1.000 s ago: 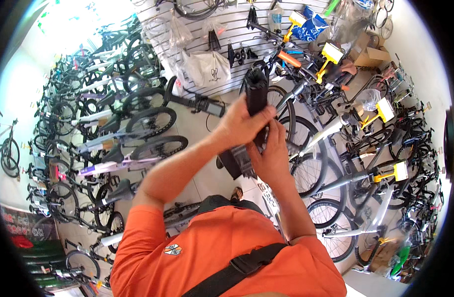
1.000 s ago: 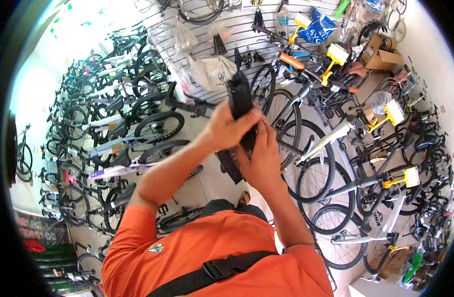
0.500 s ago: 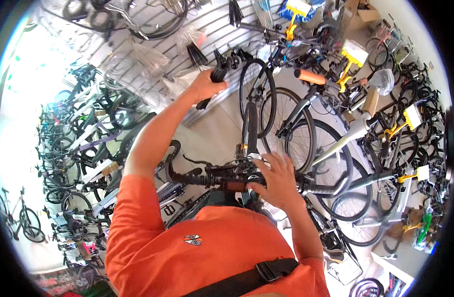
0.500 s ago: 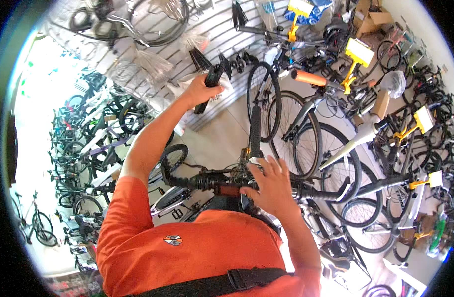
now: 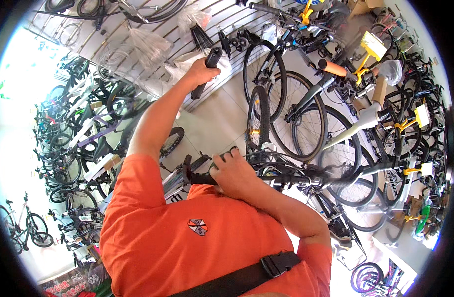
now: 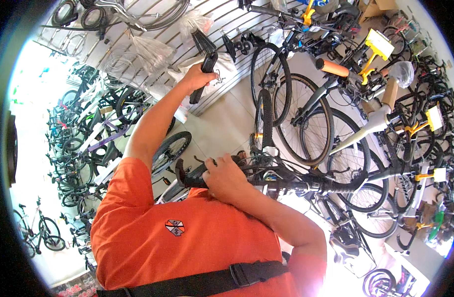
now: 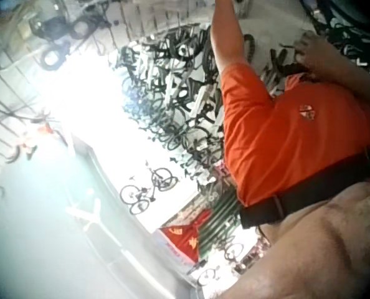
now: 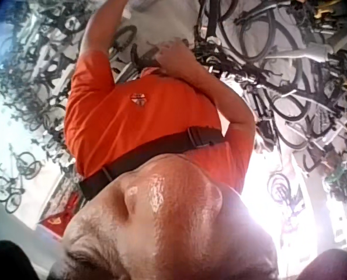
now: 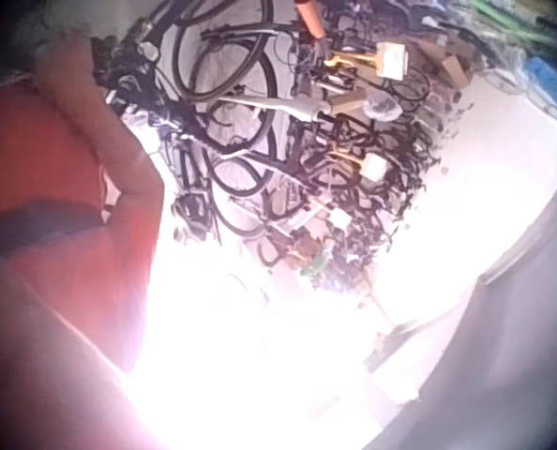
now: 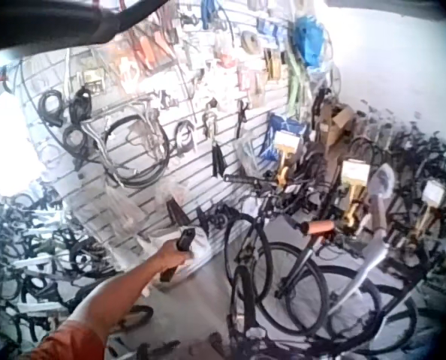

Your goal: The person retrieves a bicycle tire from a shop and takes it outside. They sit on the sidewalk and use pliers to strip the insulation from a wire connected to a pump nozzle. They then attach the nozzle to the bicycle tire valve and inflate the tire.

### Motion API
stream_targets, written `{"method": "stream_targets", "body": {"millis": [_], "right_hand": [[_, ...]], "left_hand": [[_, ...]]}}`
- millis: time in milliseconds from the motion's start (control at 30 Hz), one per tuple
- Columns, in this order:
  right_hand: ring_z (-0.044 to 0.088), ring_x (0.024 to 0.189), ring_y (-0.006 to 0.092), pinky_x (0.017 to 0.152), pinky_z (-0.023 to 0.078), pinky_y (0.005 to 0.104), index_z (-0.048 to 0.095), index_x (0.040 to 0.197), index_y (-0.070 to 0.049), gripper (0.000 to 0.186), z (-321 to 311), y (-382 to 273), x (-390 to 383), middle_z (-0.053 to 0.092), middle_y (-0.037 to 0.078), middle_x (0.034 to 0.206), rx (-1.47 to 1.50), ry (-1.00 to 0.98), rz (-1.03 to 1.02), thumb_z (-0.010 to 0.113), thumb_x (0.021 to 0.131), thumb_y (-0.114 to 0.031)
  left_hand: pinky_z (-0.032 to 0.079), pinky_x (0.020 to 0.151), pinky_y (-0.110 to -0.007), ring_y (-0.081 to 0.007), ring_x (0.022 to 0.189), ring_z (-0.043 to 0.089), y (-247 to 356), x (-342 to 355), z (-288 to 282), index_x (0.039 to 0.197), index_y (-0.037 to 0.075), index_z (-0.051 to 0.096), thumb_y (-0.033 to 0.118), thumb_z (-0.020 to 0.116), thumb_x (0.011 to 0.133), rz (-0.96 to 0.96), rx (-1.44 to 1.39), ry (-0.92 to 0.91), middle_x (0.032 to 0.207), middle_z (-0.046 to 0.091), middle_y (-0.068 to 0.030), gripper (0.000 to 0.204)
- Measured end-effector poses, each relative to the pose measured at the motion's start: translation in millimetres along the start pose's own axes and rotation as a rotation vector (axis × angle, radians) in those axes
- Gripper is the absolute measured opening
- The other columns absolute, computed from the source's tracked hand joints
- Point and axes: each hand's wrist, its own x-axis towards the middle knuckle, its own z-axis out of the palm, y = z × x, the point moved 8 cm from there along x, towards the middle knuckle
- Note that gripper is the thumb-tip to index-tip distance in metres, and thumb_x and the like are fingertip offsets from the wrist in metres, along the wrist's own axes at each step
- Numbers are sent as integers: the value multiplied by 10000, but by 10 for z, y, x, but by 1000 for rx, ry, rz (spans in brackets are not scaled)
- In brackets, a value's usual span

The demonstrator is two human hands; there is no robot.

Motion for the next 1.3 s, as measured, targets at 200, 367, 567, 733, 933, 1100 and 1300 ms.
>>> {"method": "stream_targets", "body": {"millis": [200,367,567,733,933,1100,1300], "right_hand": [[639,1087,308,976,460,472,778,1006,-127,368,-91,107,-24,626,139,1293,51,72,71,812,761,-400],[594,1231,315,1145,373,524,770,986,-97,482,-174,121,7,607,136,1351,-1,42,158,840,723,-495],[555,1301,334,1218,301,581,745,822,-93,362,-156,199,-22,640,141,1329,-46,107,454,841,586,-349],[502,1380,319,1236,270,593,754,821,-99,358,-266,49,158,623,114,1374,-88,-135,684,859,544,-301],[468,1411,292,1235,280,587,754,809,-136,302,-1,-249,280,599,62,1377,-80,-165,811,864,563,-272],[471,1395,289,1219,302,596,746,763,-125,274,-145,-4,332,588,38,1362,-60,-201,930,859,543,-244],[474,1388,292,1216,304,601,746,745,-117,225,-119,-51,304,587,37,1357,38,-171,991,816,549,-202]], "left_hand": [[490,734,-343,-154,779,568,-53,-6,-156,938,39,643,300,831,855,118,53,50,823,640,-28,332],[464,568,-326,-116,607,538,-293,408,-202,894,53,614,221,803,864,252,0,10,713,608,-7,255],[503,617,-340,-128,647,636,-840,1286,156,837,31,700,262,804,851,193,-2,-102,736,692,-43,254],[486,593,-344,-137,635,598,-1393,2133,166,870,40,659,163,816,845,272,-126,-63,730,648,-28,201],[538,769,-425,-264,829,689,-1623,3026,431,1060,-5,693,252,853,809,108,-246,-55,931,731,-132,393],[527,739,-413,-196,824,651,-1809,3475,378,1118,29,697,204,872,838,21,-357,-122,997,728,-71,374],[528,769,-424,-208,857,654,-1652,3443,539,1146,52,698,214,869,855,-38,-401,-180,1034,727,-56,375]]}}
